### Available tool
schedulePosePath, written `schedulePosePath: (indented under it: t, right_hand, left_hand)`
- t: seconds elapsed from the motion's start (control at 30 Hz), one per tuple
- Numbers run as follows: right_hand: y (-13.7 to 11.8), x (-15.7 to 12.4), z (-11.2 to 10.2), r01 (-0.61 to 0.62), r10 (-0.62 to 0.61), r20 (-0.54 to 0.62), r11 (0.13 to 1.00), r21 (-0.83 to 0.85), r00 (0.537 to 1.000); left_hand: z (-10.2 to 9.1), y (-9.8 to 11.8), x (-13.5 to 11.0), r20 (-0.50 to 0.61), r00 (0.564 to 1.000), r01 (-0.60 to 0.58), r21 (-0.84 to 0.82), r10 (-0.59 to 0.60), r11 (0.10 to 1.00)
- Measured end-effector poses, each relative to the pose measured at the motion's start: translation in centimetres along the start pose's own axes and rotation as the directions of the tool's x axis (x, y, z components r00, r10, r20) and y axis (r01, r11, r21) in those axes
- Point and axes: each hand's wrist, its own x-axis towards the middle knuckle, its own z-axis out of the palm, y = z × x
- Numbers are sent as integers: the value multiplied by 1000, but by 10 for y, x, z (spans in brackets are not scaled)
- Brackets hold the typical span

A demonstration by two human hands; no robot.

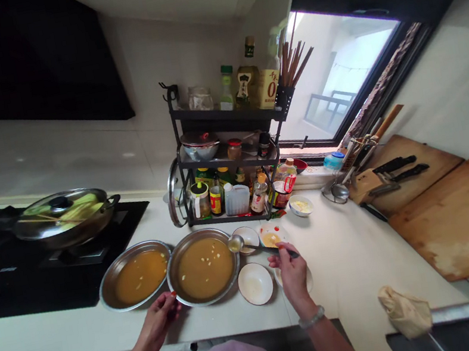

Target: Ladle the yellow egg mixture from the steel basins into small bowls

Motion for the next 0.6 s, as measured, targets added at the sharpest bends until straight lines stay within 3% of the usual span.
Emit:
schedulePosePath:
  t: [0.07,0.13,0.2,0.3,0.37,0.43,0.6]
  right_hand:
    - [6,-10,7,82,-72,114,993,-82,991]
    - [10,-22,11,234,-189,257,959,-158,948]
    - [11,-33,11,425,-317,423,886,-187,849]
    - [9,-41,6,647,-444,615,749,-143,651]
    - [6,-38,-1,710,-491,636,692,-130,595]
    - [5,-28,-11,717,-525,568,674,-176,633]
    - [14,11,-46,591,-512,297,721,-362,806]
  left_hand:
    - [0,1,-1,2,1000,3,-1,-3,1000]
    - [0,2,-1,3,1000,8,-2,-8,1000]
    - [1,2,-2,6,1000,10,-4,-10,1000]
    - [1,3,-2,8,1000,9,-6,-9,1000]
    - [1,3,-2,7,1000,8,-2,-8,1000]
    - [0,2,-2,6,1000,4,3,-4,1000]
    - [-2,-1,1,-3,1000,1,8,-1,1000]
